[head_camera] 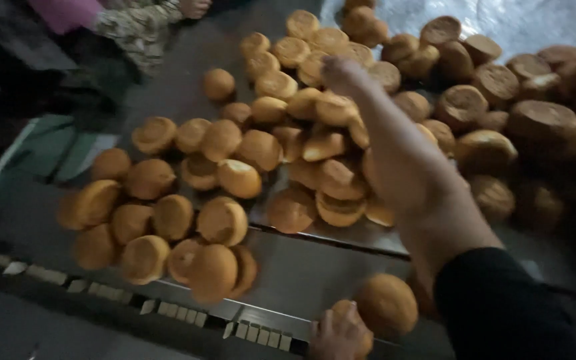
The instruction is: Sorting and placing burger buns onto a conveyor belt from a large pile.
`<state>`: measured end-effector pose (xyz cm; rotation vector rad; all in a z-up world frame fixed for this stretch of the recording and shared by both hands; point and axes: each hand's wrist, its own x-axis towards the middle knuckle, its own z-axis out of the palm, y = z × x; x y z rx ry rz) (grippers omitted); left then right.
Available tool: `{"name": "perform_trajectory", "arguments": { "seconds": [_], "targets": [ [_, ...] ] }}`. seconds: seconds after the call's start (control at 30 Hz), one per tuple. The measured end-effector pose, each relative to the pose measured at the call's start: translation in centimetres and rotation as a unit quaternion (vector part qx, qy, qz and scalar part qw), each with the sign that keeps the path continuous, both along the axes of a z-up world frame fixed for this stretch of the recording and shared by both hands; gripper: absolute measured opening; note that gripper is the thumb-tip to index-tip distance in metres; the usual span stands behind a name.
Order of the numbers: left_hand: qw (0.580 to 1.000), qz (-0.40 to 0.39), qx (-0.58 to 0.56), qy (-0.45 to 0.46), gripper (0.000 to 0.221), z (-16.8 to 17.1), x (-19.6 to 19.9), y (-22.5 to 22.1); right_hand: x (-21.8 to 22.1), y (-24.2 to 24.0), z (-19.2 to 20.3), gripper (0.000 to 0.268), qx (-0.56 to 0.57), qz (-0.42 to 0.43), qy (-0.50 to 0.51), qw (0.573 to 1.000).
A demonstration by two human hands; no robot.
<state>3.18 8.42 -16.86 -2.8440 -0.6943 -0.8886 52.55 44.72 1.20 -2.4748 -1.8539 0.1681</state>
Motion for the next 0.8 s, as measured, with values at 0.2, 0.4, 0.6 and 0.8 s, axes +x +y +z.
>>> {"name": "perform_trajectory", "arguments": {
  "seconds": [0.2,0.4,0.6,0.8],
  "targets": [
    [0.743,-0.085,-0.470,0.469,0.077,13.1,-1.8,2.5,-0.8,-28.4,6.9,0.033,0.166,-0.218,0.082,0.958],
    [0.845,-0.173,-0.409,0.300,0.070,16.7,-0.8,1.4,-17.9,-49.9,0.6,0.047,0.229,0.064,0.263,0.935],
    [0.780,-0.258,-0.497,0.278,0.068,20.4,-0.8,-2.4,-31.5,-58.4,-1.7,0.083,0.193,0.032,0.366,0.910],
    [0.773,-0.374,-0.452,0.243,0.074,14.8,-2.3,-5.1,-36.0,-63.9,-3.1,0.091,-0.056,-0.217,0.341,0.913]
  ]
}}
